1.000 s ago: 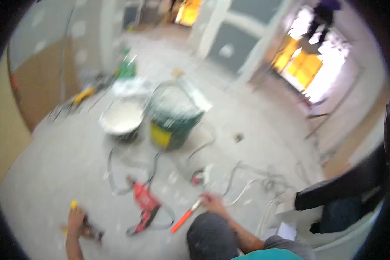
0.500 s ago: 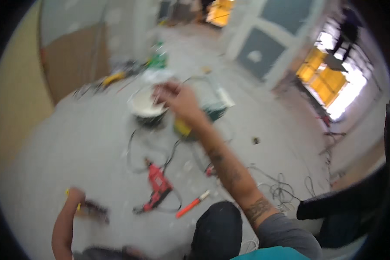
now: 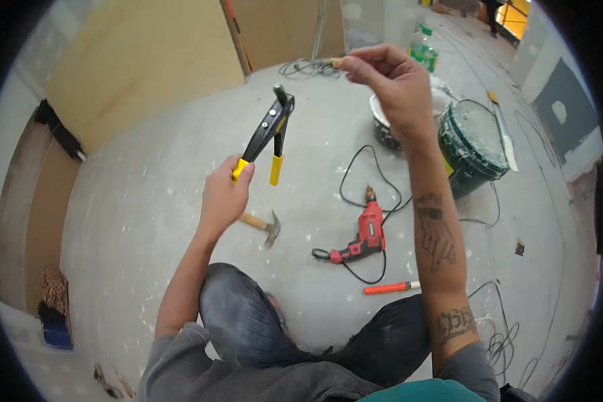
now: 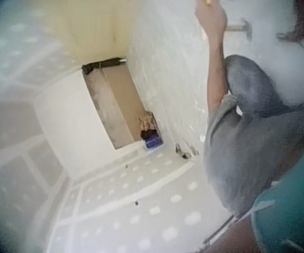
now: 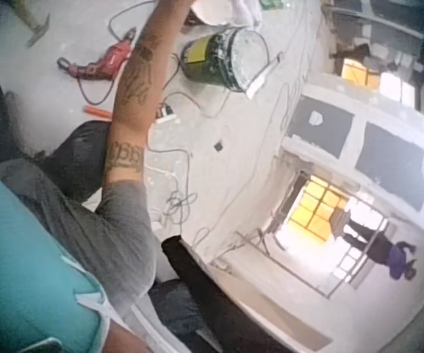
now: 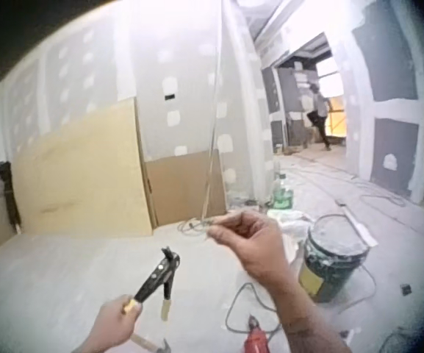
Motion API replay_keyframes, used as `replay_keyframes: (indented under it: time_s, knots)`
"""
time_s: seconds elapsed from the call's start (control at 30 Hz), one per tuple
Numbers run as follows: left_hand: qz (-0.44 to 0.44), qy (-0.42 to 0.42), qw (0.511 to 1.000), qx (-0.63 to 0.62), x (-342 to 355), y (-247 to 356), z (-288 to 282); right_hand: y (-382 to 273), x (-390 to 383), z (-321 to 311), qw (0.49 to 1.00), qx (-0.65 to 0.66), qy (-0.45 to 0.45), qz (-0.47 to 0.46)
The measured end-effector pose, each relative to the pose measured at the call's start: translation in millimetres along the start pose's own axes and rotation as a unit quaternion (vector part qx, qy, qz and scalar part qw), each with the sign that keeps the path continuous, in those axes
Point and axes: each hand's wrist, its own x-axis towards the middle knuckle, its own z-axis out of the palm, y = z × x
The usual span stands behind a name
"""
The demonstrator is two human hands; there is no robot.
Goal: The person uses a drill to create a hole in a short section of PVC pipe and then uses a rivet tool to secure a metal component into the hole.
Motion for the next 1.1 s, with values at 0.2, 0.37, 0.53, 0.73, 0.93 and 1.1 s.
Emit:
replay_keyframes:
  time_s: [0.2,0.37,0.53,0.73,0.93,1.1]
  knots:
    - [0.036,0.047,0.994,0.097,-9.1,75.1,0.6,-8.3,-8.7,-2.6,0.999,-0.029,0.031,0.01]
    - [0.074,0.088,0.99,0.085,-8.4,83.3,11.6,-1.3,-4.9,-6.2,0.999,-0.039,0.036,-0.004]
    - [0.079,0.09,0.989,0.086,-7.1,82.1,15.0,1.9,-4.5,0.9,0.996,-0.076,0.038,-0.035]
    - [0.073,0.09,0.99,0.08,-7.6,79.1,15.5,6.9,-3.6,4.4,0.996,-0.037,0.074,-0.024]
    - [0.092,0.111,0.983,0.11,-13.2,70.4,10.1,0.9,-10.5,18.3,0.98,-0.184,0.05,-0.055]
    - [0.085,0.103,0.988,0.08,-14.4,63.2,15.1,17.0,-15.4,11.2,0.978,-0.196,-0.01,-0.069]
